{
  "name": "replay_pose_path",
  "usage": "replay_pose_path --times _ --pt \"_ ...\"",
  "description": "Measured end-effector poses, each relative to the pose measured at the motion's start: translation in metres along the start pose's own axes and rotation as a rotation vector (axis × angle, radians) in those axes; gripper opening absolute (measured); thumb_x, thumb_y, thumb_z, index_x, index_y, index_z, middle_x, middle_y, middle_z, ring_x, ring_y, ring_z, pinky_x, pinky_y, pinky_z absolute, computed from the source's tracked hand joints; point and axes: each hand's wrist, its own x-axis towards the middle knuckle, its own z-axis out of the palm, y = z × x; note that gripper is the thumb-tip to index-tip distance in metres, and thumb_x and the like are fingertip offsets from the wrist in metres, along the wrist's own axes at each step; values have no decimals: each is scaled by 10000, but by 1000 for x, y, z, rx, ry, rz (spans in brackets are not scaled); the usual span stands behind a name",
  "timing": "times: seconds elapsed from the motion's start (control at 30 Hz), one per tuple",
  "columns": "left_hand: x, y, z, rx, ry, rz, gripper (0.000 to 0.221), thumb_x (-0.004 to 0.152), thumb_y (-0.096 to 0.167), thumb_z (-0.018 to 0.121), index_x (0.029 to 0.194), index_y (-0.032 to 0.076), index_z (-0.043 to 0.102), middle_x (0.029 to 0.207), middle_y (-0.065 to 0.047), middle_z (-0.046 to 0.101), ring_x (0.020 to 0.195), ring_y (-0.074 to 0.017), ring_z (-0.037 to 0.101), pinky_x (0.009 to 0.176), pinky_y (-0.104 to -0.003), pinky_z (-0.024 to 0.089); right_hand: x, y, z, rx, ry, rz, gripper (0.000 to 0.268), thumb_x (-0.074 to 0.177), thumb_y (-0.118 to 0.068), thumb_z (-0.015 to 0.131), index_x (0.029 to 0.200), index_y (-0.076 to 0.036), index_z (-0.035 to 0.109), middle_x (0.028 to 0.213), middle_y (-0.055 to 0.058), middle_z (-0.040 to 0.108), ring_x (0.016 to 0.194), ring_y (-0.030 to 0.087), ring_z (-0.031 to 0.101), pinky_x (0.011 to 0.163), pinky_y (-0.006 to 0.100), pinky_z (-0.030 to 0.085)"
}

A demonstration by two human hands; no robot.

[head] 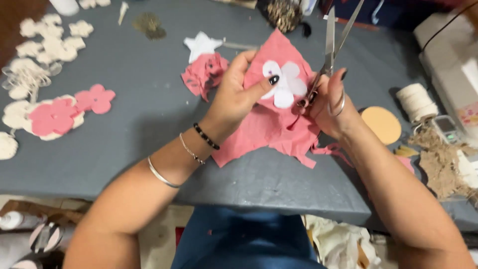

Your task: Cutting out flower shapes from pink fabric using a paper template and scissors

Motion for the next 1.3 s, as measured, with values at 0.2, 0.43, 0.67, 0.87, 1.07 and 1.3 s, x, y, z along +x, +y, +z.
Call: replay_pose_path --times 0.2,0.43,0.67,0.87,1.07,1.3 --pt "-8 -3 0 263 62 -12 314 949 182 697 1222 45 624 1129 -30 723 1042 -124 690 934 -284 587 -17 -10 17 -138 -27 -217 67 948 -119 748 917 -61 732 846 15 726 757 113 682 654 239 588" --pt "-9 22 2 86 -123 -190 341 962 234 669 1241 68 563 1133 -28 673 1023 -119 656 896 -300 584 -20 -19 -4 -173 24 -353 179 973 -139 745 875 -129 596 847 7 668 724 92 616 670 222 517" --pt "-5 22 0 186 -166 -289 709 815 246 780 1395 31 434 1118 -98 741 944 -152 733 765 -289 627 -28 -34 -7 -330 9 -268 118 955 -127 742 925 -47 661 800 26 667 726 100 622 655 230 523" --pt "-10 18 4 602 -173 64 737 900 -46 697 1523 135 349 839 27 425 645 -71 381 564 -214 352 -28 -34 -1 -337 72 -318 141 974 -80 741 903 -100 621 705 58 661 617 112 646 560 217 517" --pt "-22 19 13 681 -337 176 682 888 1 600 1523 176 422 1565 -21 530 1583 -262 383 1284 -406 351 -30 -29 -2 -393 36 -284 136 954 -123 738 899 -104 616 713 22 643 627 93 589 593 230 501" --pt "-27 19 18 601 -317 121 650 918 -75 551 1513 138 400 1578 -102 512 1489 -273 550 1258 -358 439 -33 -27 -4 -312 13 -413 84 989 -132 712 982 -80 646 804 64 688 668 124 659 628 238 549"
